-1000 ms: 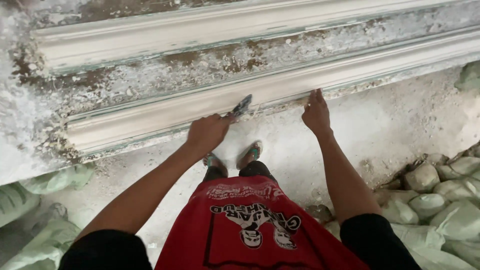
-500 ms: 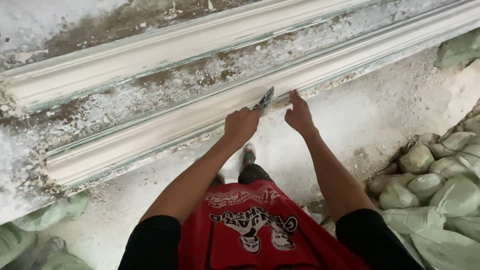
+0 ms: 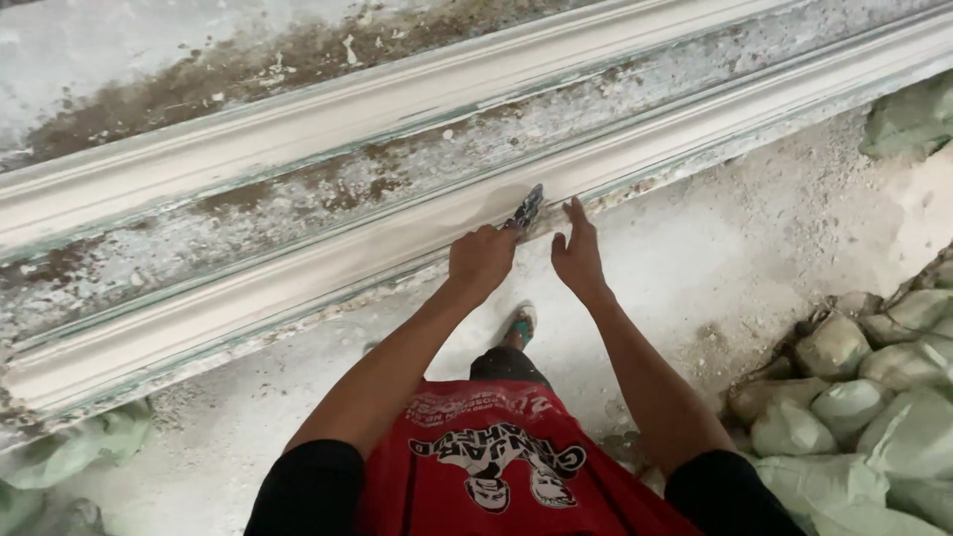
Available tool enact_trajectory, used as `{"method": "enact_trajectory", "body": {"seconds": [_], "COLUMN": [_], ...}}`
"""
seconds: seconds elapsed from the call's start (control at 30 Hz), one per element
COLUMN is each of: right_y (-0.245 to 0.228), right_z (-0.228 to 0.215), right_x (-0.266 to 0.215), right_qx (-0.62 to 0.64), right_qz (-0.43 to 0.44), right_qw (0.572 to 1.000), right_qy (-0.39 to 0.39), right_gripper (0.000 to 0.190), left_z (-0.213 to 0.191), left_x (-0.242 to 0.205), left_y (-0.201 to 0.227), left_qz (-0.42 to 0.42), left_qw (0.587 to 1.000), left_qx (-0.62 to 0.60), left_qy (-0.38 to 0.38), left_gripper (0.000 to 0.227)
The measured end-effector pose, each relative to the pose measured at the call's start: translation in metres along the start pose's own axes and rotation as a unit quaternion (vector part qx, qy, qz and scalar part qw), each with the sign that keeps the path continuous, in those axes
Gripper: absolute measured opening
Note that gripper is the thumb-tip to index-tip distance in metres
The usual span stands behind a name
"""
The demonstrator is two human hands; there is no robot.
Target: Scraping excess material from decorative plaster strips using a putty knife to clean and finish them.
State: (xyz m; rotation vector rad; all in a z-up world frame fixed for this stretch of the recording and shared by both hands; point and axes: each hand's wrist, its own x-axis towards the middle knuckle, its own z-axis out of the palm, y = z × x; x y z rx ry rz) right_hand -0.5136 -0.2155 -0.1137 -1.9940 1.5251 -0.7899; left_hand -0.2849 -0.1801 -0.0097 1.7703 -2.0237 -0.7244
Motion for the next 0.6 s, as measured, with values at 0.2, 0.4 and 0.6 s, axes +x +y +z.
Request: {"method": "enact_trajectory", "body": {"seconds": [0.2,0.4,0.6], "right_y": [0.117,0.203,0.219], "right_z": [-0.069,-0.114,-0.126], "right_x": [0.039,0.080,0.086], "right_qx": [-0.094,-0.153,-0.183], "right_qz": [-0.011,-0.025,-0.044], "right_qw": [0.994,0.987,0.982], "right_qy": [0.051,0.046,-0.001], "right_gripper": [0.070,0.070,0.068], "left_z": [0.043,0.071,0.076], "left_x": [0.049,0.082,0.091], "left_y": [0.046,0.083,0.099], "left_qz": [-0.010,-0.039,-0.036], "left_qw": [0.999,0.997,0.997], "left_qx": [0.030,0.059,0.064], "left_qy": [0.006,-0.030,-0.036], "left_gripper": [0.022,0.021,0.023]}}
